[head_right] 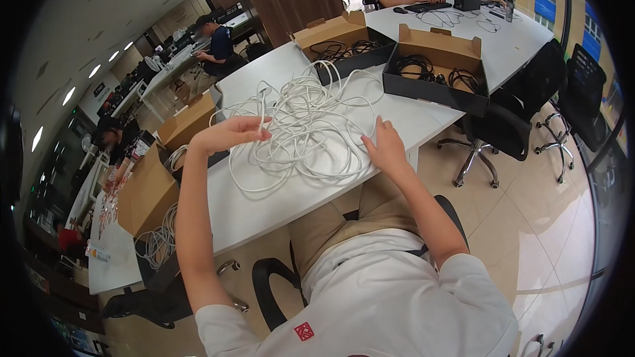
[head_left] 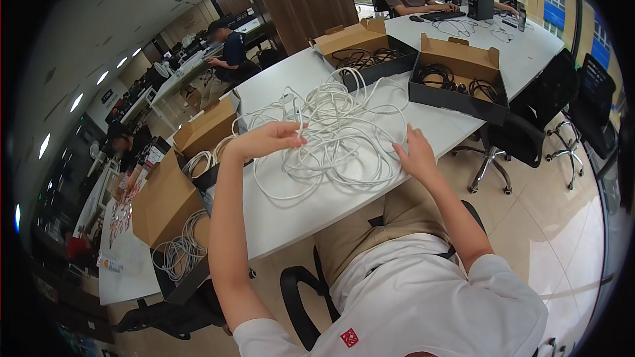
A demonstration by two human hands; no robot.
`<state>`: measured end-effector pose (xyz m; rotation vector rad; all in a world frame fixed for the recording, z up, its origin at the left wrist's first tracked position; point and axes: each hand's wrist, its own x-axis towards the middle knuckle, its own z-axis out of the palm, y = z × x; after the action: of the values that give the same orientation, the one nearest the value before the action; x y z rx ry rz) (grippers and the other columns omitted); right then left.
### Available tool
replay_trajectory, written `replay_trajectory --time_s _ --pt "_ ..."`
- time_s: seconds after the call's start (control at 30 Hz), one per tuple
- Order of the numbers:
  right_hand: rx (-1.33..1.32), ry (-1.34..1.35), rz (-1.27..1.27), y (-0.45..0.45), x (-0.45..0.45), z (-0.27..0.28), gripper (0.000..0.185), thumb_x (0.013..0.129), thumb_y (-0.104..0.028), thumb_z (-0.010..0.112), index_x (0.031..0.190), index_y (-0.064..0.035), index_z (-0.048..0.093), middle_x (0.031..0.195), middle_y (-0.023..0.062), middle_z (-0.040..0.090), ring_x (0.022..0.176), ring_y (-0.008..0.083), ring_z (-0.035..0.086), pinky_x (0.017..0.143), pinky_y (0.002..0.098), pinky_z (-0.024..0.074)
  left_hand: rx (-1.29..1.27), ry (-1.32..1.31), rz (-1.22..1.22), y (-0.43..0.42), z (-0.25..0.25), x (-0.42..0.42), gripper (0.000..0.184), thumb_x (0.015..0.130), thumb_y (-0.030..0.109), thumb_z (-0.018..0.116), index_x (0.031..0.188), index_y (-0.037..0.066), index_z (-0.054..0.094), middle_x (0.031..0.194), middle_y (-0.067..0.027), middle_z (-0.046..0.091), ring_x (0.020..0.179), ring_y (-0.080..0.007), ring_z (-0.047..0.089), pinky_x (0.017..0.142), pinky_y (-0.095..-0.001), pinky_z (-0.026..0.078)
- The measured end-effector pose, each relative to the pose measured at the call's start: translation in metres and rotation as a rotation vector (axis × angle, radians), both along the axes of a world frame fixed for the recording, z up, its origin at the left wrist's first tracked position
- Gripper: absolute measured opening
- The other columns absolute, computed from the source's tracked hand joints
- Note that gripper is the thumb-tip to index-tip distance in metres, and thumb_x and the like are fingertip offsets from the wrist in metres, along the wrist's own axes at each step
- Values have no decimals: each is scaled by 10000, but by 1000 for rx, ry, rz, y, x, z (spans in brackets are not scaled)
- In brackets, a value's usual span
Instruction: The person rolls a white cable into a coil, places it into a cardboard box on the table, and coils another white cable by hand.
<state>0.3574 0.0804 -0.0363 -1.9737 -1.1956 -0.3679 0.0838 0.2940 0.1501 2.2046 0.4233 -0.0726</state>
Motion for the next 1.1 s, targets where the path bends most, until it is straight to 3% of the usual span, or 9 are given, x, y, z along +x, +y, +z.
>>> replay_trajectory --time_s 0.17,0.27,0.47,0.57,0.7,0.73,0.87,1.0,1.1 --pt "367 -2 4 -17 -16 44 247 818 -139 639 1016 8 649 860 147 583 809 290 570 724 378 466 -36 113 266 22 -10 -40 823 766 150 732 1438 -5 283 1112 -105 647 802 -100 622 711 -242 512" --pt "140 287 312 -19 -22 44 241 800 -125 641 1023 -37 668 862 109 624 806 268 595 712 362 473 -195 148 234 36 -35 -63 853 749 135 733 1449 9 262 1124 -130 643 648 -100 621 630 -239 528" --pt "-169 -61 667 12 -47 32 288 756 -92 652 1043 -81 675 935 82 667 888 269 618 733 355 492 -301 7 258 30 -60 -64 483 905 170 532 1340 -10 427 1055 -113 671 614 -111 630 582 -219 511" --pt "-114 -85 661 24 -57 26 336 752 -98 658 1088 -98 661 942 67 672 914 262 615 757 365 495 -125 53 398 52 -89 -55 355 937 193 453 1216 -14 526 998 -102 684 593 -117 628 558 -227 503" --pt "-151 -247 642 36 -56 22 390 737 -88 675 1125 -107 649 939 49 675 891 241 608 769 361 479 212 136 382 55 -119 -43 349 886 237 542 1118 -19 582 889 -78 684 571 -131 622 527 -242 480" --pt "-173 -272 608 34 -57 25 388 732 -74 677 1118 -105 654 930 47 677 878 235 608 771 358 474 209 107 392 52 -127 -40 326 857 258 591 1022 -21 628 843 -125 661 630 -195 656 564 -307 494" --pt "99 -173 678 31 -54 36 322 729 -16 679 1044 -84 686 859 56 682 796 225 602 718 338 463 581 140 410 48 -146 -31 482 762 358 708 1099 25 619 920 -161 666 906 -315 643 764 -400 501" --pt "535 -83 496 25 -56 58 206 770 13 670 968 -37 700 796 82 672 700 200 587 611 275 432 745 141 547 25 -159 -26 475 726 342 708 1062 18 621 879 -168 660 852 -324 636 749 -407 494" --pt "576 102 371 13 -53 77 175 805 -19 654 974 -37 696 779 62 668 662 135 562 564 246 407 691 147 588 23 -162 -23 457 723 324 699 1061 27 613 932 -180 649 913 -340 622 798 -424 488"
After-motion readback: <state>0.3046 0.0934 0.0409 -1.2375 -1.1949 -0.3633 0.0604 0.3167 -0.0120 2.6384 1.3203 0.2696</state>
